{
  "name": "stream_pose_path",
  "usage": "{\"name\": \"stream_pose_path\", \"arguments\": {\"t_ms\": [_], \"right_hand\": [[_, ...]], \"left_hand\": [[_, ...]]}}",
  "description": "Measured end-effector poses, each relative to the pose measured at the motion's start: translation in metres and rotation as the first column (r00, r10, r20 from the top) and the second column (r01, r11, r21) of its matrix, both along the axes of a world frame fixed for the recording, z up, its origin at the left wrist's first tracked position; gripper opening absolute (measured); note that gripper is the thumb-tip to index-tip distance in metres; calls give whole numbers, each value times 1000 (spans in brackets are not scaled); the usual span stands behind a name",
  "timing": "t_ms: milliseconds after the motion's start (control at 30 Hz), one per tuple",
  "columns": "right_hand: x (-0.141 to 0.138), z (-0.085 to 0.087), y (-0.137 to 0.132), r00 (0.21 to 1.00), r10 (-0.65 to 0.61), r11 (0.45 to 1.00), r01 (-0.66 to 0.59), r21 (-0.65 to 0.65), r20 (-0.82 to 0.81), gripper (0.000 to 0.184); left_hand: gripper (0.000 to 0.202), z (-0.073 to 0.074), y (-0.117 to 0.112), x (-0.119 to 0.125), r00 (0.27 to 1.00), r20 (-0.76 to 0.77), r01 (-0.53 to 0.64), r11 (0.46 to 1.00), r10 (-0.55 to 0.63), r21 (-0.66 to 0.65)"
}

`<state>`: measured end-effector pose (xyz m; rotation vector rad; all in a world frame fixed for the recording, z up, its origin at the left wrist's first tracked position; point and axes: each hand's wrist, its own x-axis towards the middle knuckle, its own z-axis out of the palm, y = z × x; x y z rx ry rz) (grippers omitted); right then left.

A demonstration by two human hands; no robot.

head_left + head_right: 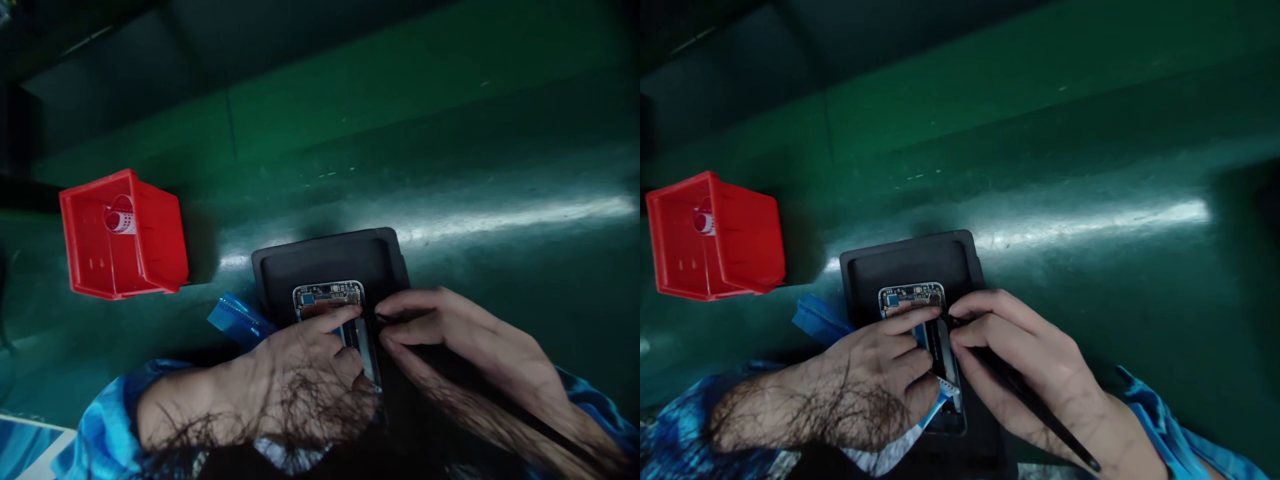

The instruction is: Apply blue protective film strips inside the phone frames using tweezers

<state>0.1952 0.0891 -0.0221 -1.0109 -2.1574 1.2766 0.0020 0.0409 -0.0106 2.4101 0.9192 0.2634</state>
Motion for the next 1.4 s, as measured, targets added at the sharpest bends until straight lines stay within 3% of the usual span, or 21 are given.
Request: {"name": "stream_pose_path", "arguments": {"t_ms": [267,433,567,833,1033,1200,1400], "right_hand": [[10,3,10,1000,17,999,-17,-33,-7,17],[9,3,14,989,-121,992,117,-48,-87,20],[4,0,11,984,-141,989,135,-62,-107,19],[6,-2,4,985,-140,986,130,-105,-103,21],[6,-4,4,992,-84,990,72,-125,-96,18],[2,-2,4,991,-116,981,105,-162,-62,12],[0,0,4,991,-114,986,103,-130,-77,8]], "left_hand": [[18,3,0,-5,997,-46,57,998,-58,-30],[21,9,3,-7,992,-65,105,994,-105,0],[19,10,5,-9,989,-70,128,992,-128,2],[15,11,7,-13,993,-37,105,989,-109,-108],[13,9,5,-13,995,-29,95,989,-99,-109],[12,7,4,-15,995,4,101,993,-101,-53],[15,4,2,-15,998,12,66,994,-65,-88]]}}
